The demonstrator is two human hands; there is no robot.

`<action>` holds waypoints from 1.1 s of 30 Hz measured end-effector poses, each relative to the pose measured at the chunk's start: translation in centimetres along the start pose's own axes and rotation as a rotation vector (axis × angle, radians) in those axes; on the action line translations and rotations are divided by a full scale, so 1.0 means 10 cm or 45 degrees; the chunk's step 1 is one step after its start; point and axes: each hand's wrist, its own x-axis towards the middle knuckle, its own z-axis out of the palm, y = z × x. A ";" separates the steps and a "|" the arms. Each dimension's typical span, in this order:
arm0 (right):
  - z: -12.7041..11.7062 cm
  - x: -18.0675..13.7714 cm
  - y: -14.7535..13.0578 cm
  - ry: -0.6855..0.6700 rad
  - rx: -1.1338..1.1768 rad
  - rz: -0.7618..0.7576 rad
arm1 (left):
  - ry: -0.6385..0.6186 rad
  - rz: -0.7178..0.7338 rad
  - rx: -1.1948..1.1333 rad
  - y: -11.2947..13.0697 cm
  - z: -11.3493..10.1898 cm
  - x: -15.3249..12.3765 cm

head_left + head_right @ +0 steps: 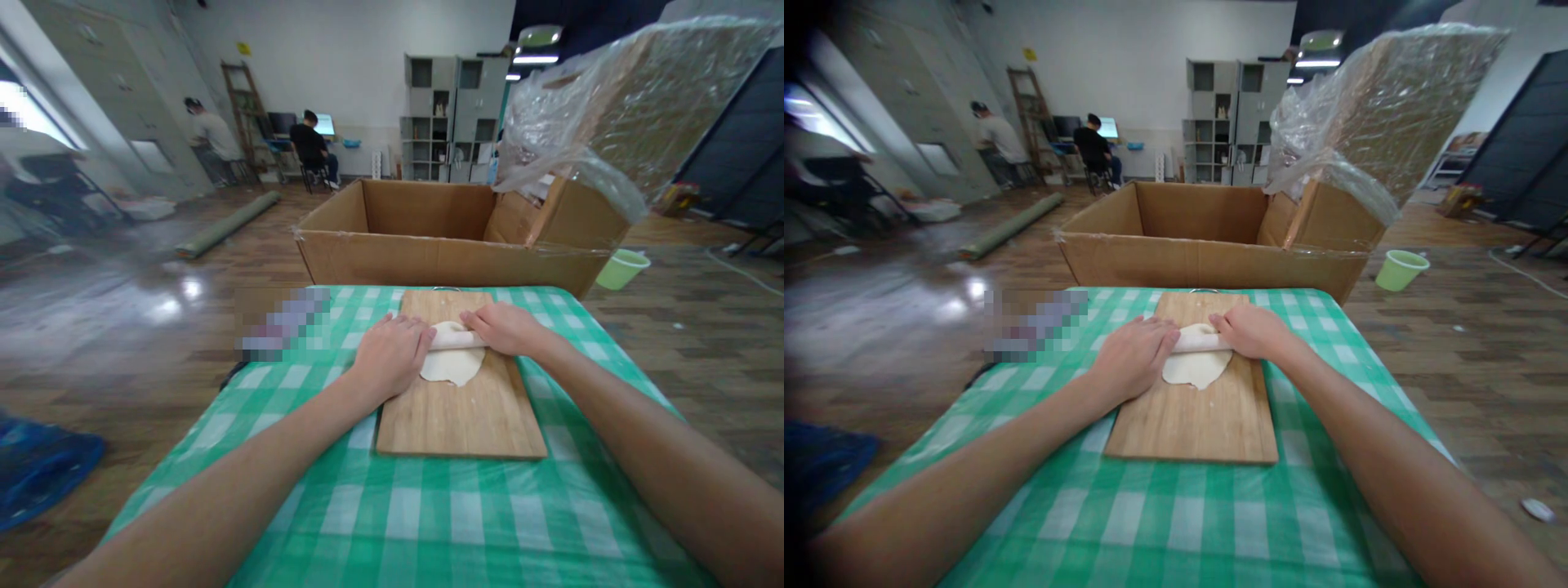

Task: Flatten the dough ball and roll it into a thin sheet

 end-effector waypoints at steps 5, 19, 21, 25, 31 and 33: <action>0.04 -0.15 -0.14 0.025 -0.134 0.049 | 0.000 -0.126 0.093 0.08 0.00 0.06; 0.15 -0.72 -0.21 0.264 -0.234 -0.184 | -0.096 -0.127 0.312 0.32 -0.16 -0.11; 0.13 -0.75 -0.18 0.218 -0.188 -0.119 | -0.140 -0.120 0.340 0.33 -0.18 -0.14; 0.09 -0.66 -0.19 0.111 -0.199 0.134 | -0.162 -0.072 0.398 0.28 -0.17 -0.11; 0.08 -0.42 -0.22 0.110 -0.342 0.155 | -0.016 0.028 0.424 0.03 -0.07 0.14; 0.06 -0.33 -0.18 0.113 -0.368 0.069 | -0.024 0.088 0.436 -0.06 -0.04 0.26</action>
